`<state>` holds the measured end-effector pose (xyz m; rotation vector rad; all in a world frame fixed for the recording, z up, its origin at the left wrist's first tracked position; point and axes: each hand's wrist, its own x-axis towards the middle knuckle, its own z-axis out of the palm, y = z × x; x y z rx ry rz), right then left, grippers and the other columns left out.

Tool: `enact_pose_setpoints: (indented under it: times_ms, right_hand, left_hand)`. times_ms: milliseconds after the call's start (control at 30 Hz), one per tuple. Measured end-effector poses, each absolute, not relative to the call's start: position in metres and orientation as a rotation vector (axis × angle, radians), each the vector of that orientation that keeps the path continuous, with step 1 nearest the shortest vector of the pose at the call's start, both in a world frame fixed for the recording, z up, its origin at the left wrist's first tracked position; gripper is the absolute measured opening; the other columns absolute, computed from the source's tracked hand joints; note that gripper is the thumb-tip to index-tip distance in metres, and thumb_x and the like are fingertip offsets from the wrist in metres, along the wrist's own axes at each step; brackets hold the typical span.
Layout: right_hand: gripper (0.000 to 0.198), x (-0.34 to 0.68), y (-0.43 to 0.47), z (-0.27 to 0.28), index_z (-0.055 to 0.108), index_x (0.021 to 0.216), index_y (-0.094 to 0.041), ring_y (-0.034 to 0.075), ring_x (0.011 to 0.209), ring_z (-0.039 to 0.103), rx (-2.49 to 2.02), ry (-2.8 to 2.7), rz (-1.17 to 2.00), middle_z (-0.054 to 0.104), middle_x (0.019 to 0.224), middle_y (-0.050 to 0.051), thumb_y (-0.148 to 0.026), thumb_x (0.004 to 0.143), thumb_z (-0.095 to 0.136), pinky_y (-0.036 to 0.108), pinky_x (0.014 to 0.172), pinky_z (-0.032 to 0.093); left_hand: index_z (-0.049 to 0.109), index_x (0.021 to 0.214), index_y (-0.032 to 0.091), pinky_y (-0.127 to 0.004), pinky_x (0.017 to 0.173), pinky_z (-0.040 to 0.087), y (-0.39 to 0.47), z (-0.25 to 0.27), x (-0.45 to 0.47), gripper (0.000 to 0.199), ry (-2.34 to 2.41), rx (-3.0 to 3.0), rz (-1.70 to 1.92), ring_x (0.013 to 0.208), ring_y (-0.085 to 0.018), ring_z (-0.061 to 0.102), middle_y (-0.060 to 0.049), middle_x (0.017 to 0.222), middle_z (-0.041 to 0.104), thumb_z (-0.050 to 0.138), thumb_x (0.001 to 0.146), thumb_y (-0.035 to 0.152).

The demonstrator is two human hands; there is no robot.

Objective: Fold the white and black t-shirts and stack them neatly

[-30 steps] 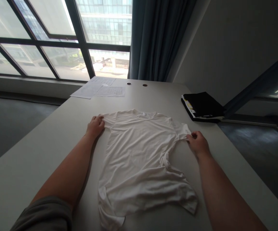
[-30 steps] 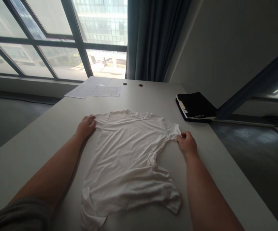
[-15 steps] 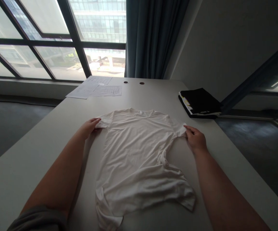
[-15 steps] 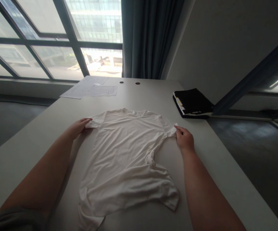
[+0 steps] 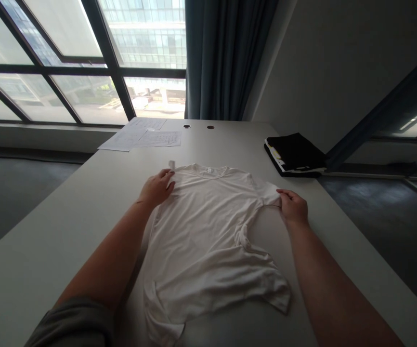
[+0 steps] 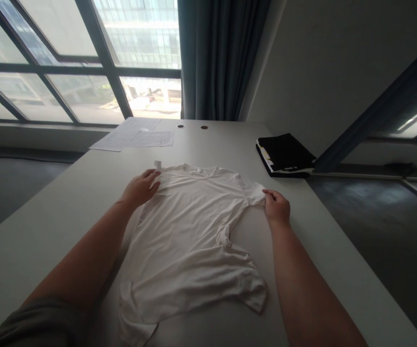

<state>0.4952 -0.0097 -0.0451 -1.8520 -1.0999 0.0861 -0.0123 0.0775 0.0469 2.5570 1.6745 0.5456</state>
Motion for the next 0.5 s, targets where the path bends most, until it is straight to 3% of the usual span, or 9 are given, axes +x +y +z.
enact_pose_setpoints:
  times_ms: [100, 267, 367, 500]
  right_hand:
    - [0.040, 0.488, -0.012, -0.037, 0.082, 0.106, -0.020, 0.026, 0.094, 0.071, -1.843, -0.977, 0.155, 0.079, 0.099, 0.006, -0.038, 0.080, 0.058, 0.036, 0.086, 0.053]
    - [0.039, 0.484, -0.014, -0.030, 0.082, 0.104, -0.020, 0.026, 0.091, 0.070, -1.876, -1.019, 0.172, 0.078, 0.095, 0.007, -0.040, 0.080, 0.058, 0.036, 0.085, 0.054]
    - [0.040, 0.485, -0.011, -0.032, 0.082, 0.105, -0.019, 0.027, 0.099, 0.069, -1.928, -1.128, 0.077, 0.078, 0.103, 0.009, -0.037, 0.082, 0.054, 0.039, 0.094, 0.054]
    - [0.042, 0.487, -0.007, -0.036, 0.080, 0.111, -0.019, 0.029, 0.115, 0.066, -2.059, -1.342, -0.082, 0.075, 0.116, 0.011, -0.030, 0.081, 0.053, 0.045, 0.111, 0.048]
  left_hand:
    - [0.051, 0.155, 0.031, -0.043, 0.111, 0.047, 0.071, 0.047, 0.019, 0.057, 1.528, 2.668, 0.406, 0.125, -0.031, 0.064, -0.008, 0.155, 0.054, 0.051, 0.100, 0.048]
    - [0.045, 0.159, 0.028, -0.048, 0.122, 0.035, 0.075, 0.021, 0.028, 0.058, 1.675, 2.550, 0.357, 0.150, -0.031, 0.042, -0.010, 0.164, 0.045, 0.041, 0.105, 0.048]
    - [0.047, 0.158, 0.028, -0.051, 0.127, 0.026, 0.085, 0.007, 0.019, 0.055, 1.656, 2.488, 0.191, 0.157, -0.028, 0.032, -0.008, 0.169, 0.038, 0.036, 0.106, 0.045]
    - [0.047, 0.158, 0.026, -0.052, 0.126, 0.028, 0.096, 0.002, 0.016, 0.058, 1.741, 2.410, 0.224, 0.158, -0.029, 0.032, -0.010, 0.171, 0.035, 0.034, 0.106, 0.049]
